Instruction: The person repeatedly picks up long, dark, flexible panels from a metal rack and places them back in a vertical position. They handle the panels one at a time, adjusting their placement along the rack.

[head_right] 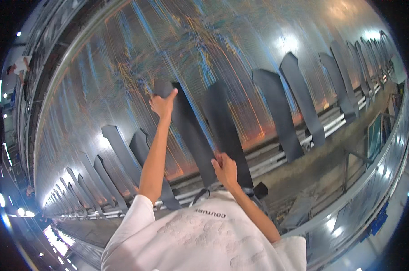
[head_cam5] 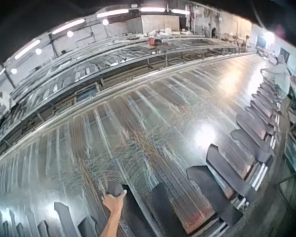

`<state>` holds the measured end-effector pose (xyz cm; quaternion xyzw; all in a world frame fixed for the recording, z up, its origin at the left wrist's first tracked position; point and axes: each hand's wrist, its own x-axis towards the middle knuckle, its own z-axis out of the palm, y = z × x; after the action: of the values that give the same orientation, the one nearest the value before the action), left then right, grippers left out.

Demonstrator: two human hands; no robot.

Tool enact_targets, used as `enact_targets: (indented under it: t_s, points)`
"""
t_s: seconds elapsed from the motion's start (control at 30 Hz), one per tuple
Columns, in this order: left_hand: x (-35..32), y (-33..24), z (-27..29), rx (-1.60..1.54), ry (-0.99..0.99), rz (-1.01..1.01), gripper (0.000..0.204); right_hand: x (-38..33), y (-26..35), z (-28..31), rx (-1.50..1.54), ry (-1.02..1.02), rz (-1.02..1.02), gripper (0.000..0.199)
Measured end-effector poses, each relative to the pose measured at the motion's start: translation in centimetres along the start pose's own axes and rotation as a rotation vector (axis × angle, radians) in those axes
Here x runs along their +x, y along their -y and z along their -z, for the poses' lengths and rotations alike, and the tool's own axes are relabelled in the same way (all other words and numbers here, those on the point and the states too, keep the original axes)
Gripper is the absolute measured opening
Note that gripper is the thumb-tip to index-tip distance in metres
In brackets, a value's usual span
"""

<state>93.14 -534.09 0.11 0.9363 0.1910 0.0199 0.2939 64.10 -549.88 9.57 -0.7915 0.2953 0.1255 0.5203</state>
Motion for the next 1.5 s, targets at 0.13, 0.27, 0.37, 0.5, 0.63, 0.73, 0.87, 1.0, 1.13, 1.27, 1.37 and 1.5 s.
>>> enact_targets:
  t_s: [0.13, 0.27, 0.37, 0.5, 0.63, 0.73, 0.87, 1.0, 1.13, 1.27, 1.37, 1.5]
  points:
    - [0.5, 0.2, 0.0, 0.000, 0.027, 0.005, 0.087, -0.2, -3.5, -2.4, 0.197, -0.110, -0.010, 0.026]
    - [0.2, -0.6, 0.5, 0.011, 0.027, -0.017, 0.082, -0.3, -4.3, -2.8, 0.031, -0.128, -0.043, 0.037]
    - [0.3, -0.4, 0.2, 0.035, 0.011, -0.032, 0.075, -0.2, -3.9, -2.8, 0.005, -0.147, -0.027, 0.037]
    - [0.3, -0.6, 0.4, 0.033, 0.025, -0.026, 0.075, -0.1, -4.3, -3.0, 0.002, -0.156, -0.029, 0.037]
    - [0.3, -0.5, 0.3, 0.052, 0.021, -0.032, 0.076, 0.0, -4.3, -3.0, -0.019, -0.152, -0.030, 0.036]
    - [0.4, -0.7, 0.7, 0.028, 0.094, 0.012, 0.096, 0.0, -4.1, -2.8, -0.029, -0.154, -0.035, 0.035]
    - [0.3, -0.5, 0.2, 0.058, 0.019, -0.025, 0.079, 0.2, -4.1, -2.8, -0.036, -0.164, -0.029, 0.035]
    - [0.4, -0.6, 0.5, 0.034, 0.073, -0.007, 0.091, 0.1, -3.9, -2.7, -0.045, -0.162, -0.032, 0.035]
    - [0.6, -0.7, 0.8, 0.011, 0.111, 0.009, 0.097, 0.2, -3.5, -2.6, -0.049, -0.146, -0.036, 0.035]
    - [0.5, -0.6, 0.6, 0.018, 0.098, 0.010, 0.096, 0.2, -3.9, -2.7, -0.053, -0.134, -0.048, 0.035]
    - [0.5, -0.5, 0.6, 0.007, 0.100, 0.005, 0.095, 0.3, -3.9, -2.7, -0.071, -0.127, -0.059, 0.035]
    - [0.4, -0.5, 0.6, 0.010, 0.072, -0.014, 0.094, 0.3, -3.8, -2.7, -0.067, -0.117, -0.057, 0.035]
